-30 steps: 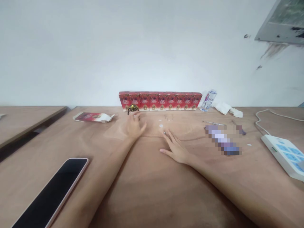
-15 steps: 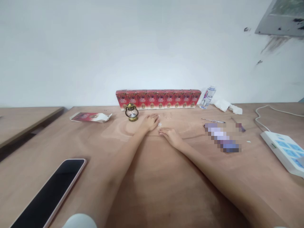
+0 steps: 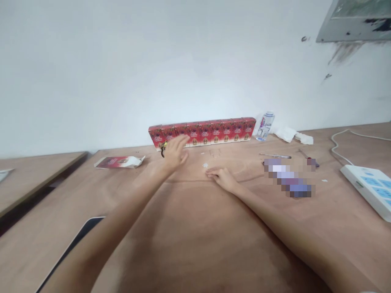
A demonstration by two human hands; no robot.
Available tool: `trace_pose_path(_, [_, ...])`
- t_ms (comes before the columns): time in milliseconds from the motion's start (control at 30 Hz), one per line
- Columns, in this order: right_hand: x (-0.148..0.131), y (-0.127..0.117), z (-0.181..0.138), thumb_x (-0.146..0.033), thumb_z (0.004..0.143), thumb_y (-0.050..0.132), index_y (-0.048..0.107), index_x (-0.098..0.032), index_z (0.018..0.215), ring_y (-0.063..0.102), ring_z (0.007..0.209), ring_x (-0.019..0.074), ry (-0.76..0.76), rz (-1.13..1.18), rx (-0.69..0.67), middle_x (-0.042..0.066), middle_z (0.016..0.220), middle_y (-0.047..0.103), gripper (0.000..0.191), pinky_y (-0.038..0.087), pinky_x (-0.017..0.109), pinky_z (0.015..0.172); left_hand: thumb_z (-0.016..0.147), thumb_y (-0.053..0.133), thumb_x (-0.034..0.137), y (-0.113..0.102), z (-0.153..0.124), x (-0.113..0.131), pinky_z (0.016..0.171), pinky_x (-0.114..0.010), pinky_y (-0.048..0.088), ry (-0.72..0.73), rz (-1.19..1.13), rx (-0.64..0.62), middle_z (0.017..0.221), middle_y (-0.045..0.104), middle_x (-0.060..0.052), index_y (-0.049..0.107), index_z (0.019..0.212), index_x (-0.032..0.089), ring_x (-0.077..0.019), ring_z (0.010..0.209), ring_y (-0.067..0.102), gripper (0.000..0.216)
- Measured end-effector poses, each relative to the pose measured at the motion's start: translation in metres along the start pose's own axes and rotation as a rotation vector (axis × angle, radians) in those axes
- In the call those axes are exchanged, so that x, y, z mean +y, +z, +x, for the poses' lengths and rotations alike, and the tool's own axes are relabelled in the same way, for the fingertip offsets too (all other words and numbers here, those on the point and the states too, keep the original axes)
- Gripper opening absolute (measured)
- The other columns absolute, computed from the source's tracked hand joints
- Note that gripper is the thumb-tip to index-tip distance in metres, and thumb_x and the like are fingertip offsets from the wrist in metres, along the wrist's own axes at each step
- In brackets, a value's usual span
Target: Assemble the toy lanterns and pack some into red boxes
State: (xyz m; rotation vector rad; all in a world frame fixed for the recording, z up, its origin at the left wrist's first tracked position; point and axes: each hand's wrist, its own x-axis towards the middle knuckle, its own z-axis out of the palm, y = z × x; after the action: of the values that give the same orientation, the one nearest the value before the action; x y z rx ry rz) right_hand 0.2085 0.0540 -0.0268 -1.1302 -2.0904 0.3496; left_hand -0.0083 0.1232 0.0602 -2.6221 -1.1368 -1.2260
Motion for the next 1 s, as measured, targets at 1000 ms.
trace_pose_path(1000, [0.017,0.008,0.034,-0.011,0.082,0.058,0.062,-0.016,0.078,0.057,0.087,0.0189,-0.07,-0.083,0.014,0.007,0.085,0.062,0.007,0.045,0.034,0.083,0.075,0.057,0.031,-0.078,0.052,-0.111,0.088,-0.042,0.04,-0.329,0.727,-0.375,0.118,0.059,-0.019,0.043,0.122,0.011,-0.0335,0.108,0.055,0.053])
